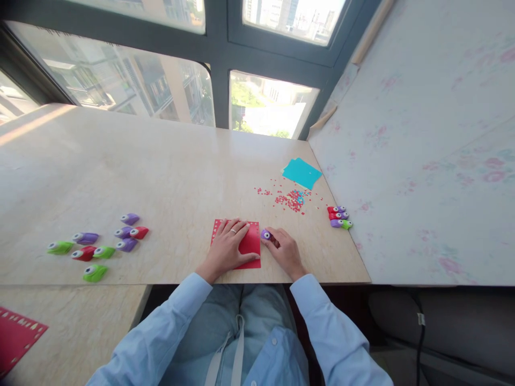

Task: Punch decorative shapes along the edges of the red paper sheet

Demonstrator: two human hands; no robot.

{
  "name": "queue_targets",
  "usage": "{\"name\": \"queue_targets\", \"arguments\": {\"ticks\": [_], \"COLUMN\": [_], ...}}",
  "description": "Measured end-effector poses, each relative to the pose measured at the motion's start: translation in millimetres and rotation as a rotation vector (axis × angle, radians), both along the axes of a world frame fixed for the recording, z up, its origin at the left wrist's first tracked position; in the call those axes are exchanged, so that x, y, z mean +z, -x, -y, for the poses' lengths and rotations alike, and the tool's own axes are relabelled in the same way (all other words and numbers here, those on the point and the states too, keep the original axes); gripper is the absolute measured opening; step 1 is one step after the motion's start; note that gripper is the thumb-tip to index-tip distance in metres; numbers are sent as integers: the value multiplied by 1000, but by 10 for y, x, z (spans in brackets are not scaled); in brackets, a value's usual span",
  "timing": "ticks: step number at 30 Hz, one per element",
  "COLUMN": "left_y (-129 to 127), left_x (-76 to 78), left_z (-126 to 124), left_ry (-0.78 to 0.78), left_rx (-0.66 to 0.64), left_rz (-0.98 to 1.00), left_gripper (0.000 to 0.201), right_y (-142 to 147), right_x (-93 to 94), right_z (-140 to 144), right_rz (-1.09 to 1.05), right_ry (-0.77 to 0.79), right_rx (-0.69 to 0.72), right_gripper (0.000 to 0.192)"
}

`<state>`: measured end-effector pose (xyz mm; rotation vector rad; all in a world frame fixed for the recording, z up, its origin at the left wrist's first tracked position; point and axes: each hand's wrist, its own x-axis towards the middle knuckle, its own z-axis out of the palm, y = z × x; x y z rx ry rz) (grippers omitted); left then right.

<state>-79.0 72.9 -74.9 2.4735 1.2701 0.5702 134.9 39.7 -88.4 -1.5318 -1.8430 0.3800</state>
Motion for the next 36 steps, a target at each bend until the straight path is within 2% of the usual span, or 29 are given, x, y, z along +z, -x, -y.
{"name": "queue_targets", "arguments": {"ticks": [6,11,22,25,31,36], "left_y": [-4,-3,-2,-2,-3,-5], "left_x": [-6,-12,-26,-26,-3,-6], "left_z": [16,24,19,21,21,18], "left_ry": [-10,-22,-21,-18,0,1], "left_rx": [2,-9,-15,-13,-15,-14], "left_rz": [2,-11,-31,-34,-37,-45], "left_gripper": [82,83,84,84,85,85], "right_y": [-66,-118,-219,-201,-147,-152], "right_x": [-9,-18,107,118,70,41], "right_z": [26,28,-70,-76,-39,-60], "right_rz": [89,59,55,82,57,41], "right_ry": [36,50,259,270,169,159], "right_rx": [103,168,279,265,198,180], "right_gripper": [38,35,36,35,37,38]}}
